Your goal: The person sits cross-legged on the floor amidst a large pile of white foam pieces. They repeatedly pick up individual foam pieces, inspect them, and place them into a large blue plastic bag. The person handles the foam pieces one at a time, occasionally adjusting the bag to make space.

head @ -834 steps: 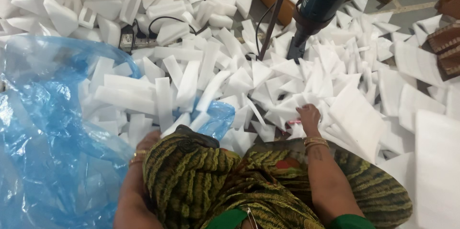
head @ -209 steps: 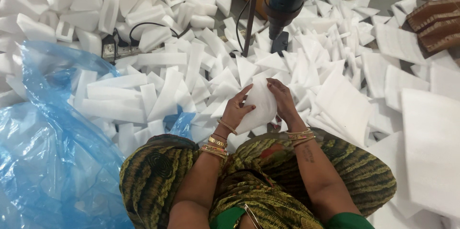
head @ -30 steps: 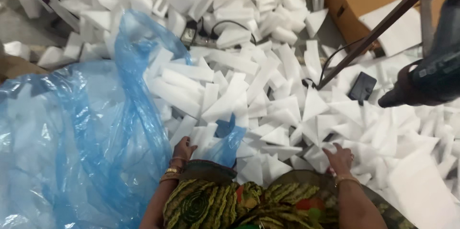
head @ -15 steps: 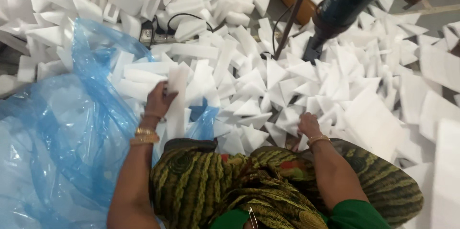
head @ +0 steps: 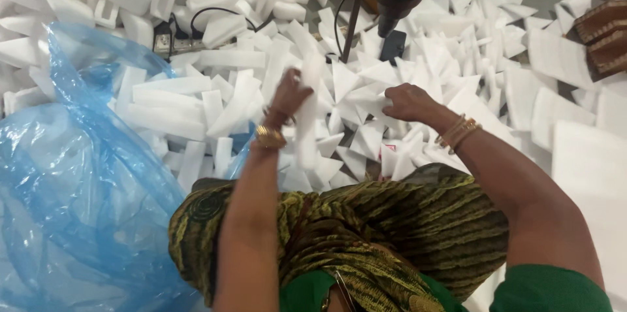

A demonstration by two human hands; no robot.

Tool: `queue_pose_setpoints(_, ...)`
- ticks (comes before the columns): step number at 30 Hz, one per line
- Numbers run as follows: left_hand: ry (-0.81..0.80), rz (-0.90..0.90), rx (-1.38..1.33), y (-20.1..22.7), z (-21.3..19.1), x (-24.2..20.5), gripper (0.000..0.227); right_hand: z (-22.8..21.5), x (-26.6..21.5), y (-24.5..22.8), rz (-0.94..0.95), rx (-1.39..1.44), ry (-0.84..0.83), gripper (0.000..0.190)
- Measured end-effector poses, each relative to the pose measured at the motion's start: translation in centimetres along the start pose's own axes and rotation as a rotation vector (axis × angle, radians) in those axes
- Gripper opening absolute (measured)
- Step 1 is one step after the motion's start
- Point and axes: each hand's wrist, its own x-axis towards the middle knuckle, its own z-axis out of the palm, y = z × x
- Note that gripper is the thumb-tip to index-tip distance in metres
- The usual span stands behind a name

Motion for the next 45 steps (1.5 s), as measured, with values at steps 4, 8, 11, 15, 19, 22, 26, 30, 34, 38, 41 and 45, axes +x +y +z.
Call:
queue_pose_setpoints(4, -0.039, -0.516, -0.67, 1.0, 7.3, -6.9, 0.06, 0.4, -2.8, -2.8, 0.037, 0.329, 0.281, 0.043)
queue_pose_setpoints(8, -0.011, -0.516, -1.052, 4.3, 12.0, -9.6, 0.06, 2.6, -3.6, -4.5, -0.137, 0.273, 0.41, 0.053)
queue_pose_setpoints(11, 0.041, -0.416, -1.057, 5.0, 13.4, -10.0, 0.06, 3.4, -3.9, -6.3, -0.284, 0.229, 0.389, 0.06)
queue_pose_setpoints(15, 0.03, -0.578, -1.234, 5.9, 12.2, -10.5, 0.057, 3.4, -4.3, -6.1, -0.423, 0.417, 0.343, 0.051)
queue_pose_setpoints(19, -0.012, -0.595, -1.298, 6.8, 12.6, -10.4, 0.063, 3.0, -3.4, -6.3, -0.284, 0.825, 0.266, 0.054)
queue_pose_setpoints(22, 0.001, -0.521, -1.224, 7.1, 12.7, -10.1, 0.058, 1.2, -4.0, -7.0, -0.081, 1.082, 0.01, 0.07)
queue_pose_setpoints(26, 0.093, -0.439, -1.18, 7.4, 12.0, -9.7, 0.056, 0.3, -4.5, -7.0, -0.037, 1.103, 0.011, 0.065)
queue_pose_setpoints(30, 0.107, -0.471, -1.092, 8.6, 11.1, -9.5, 0.057, 1.1, -4.0, -6.9, -0.193, 1.089, 0.109, 0.058)
queue_pose_setpoints(34, 0.077, -0.395, -1.026, 9.8, 10.8, -9.7, 0.058, 0.7, -4.4, -7.4, -0.047, 1.083, 0.059, 0.057)
queue_pose_setpoints(38, 0.07, -0.395, -1.025, 9.6, 11.4, -9.6, 0.059, -0.1, -4.8, -7.5, -0.001, 1.019, 0.057, 0.057)
queue_pose_setpoints(41, 0.087, -0.357, -0.966, 8.8, 12.5, -9.5, 0.058, -0.1, -4.8, -7.3, -0.022, 1.038, 0.067, 0.056)
queue_pose_setpoints(45, 0.084, -0.345, -1.002, 8.5, 13.5, -9.5, 0.059, 0.1, -5.0, -6.9, -0.006, 1.081, 0.071, 0.055)
